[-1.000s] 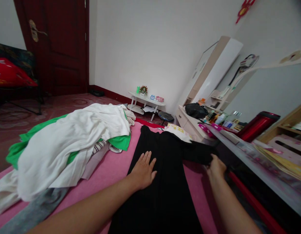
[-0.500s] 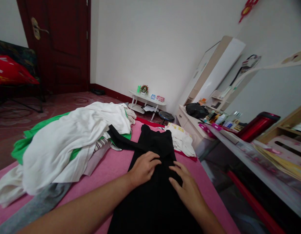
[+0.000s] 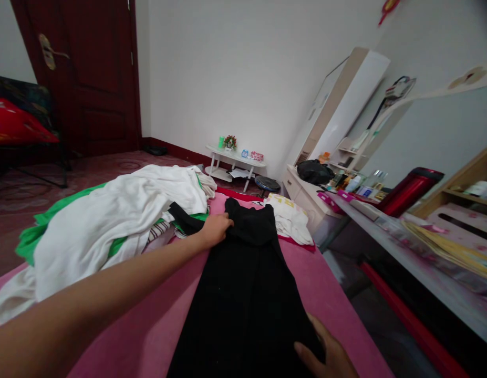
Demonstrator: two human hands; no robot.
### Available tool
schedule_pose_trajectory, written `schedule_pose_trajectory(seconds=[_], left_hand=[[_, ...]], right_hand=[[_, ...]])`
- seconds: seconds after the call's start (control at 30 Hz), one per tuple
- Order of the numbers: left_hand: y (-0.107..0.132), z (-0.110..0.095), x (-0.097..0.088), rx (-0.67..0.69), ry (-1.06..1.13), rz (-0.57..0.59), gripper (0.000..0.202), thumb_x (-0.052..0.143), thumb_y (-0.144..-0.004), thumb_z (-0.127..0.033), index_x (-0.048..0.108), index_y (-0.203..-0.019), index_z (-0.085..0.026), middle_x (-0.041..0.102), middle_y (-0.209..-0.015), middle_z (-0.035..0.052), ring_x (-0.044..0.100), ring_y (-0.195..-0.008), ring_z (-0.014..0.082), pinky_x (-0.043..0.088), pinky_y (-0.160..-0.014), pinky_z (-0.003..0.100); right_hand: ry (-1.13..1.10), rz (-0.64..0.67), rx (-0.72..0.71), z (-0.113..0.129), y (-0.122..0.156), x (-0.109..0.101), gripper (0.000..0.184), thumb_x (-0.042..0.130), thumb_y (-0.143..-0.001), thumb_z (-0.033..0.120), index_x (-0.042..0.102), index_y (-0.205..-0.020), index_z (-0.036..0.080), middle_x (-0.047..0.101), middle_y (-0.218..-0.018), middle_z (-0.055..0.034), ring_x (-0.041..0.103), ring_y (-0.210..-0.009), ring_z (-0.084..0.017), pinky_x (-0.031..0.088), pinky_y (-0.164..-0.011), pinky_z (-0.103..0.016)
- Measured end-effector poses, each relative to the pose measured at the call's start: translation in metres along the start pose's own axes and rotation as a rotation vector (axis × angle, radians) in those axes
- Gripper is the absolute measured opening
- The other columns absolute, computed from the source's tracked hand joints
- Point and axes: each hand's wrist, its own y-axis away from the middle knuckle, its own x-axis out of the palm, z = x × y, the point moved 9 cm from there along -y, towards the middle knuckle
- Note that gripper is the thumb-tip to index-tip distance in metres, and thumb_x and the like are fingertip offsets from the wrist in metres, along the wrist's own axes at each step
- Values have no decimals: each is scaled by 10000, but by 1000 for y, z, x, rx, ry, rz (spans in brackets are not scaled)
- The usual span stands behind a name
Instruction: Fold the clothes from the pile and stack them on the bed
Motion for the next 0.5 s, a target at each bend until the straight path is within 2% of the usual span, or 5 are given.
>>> schedule_pose_trajectory(seconds=[0.17,0.3,0.4,0.5], left_hand=[[-52,7,-65,-18,-16,-142,334,507,-812,-151,671,-1082,-259,565,-1083,70,599,-940,233,439,-739,307],[-74,13,-115,1,-19,-340,285,514,-820,-172,699,-1013,-269,571,-1045,52,595,-929,221,419,-699,286],[-74,21,-126,13,-45,-386,279,520,-815,-167,711,-990,-270,583,-1035,48,600,-897,212,407,-663,278],[-65,28,-116,55,-102,-323,283,518,-815,-169,712,-987,-283,591,-1052,38,603,-872,206,395,-630,273]], right_hand=[[-233,72,-41,51,7,-4,569,605,-756,453,584,-1268,204,634,-1232,-83,535,-1209,-272,460,-1007,-355],[-278,172,-81,67,7,14,614,571,-803,468,505,-1350,196,555,-1335,-73,439,-1300,-250,414,-1050,-339],[-282,242,-101,65,5,37,651,557,-819,453,437,-1399,183,504,-1385,-79,411,-1320,-243,367,-1086,-350],[-296,292,-109,56,2,64,668,560,-814,457,421,-1410,188,483,-1402,-91,426,-1309,-256,358,-1089,-377]])
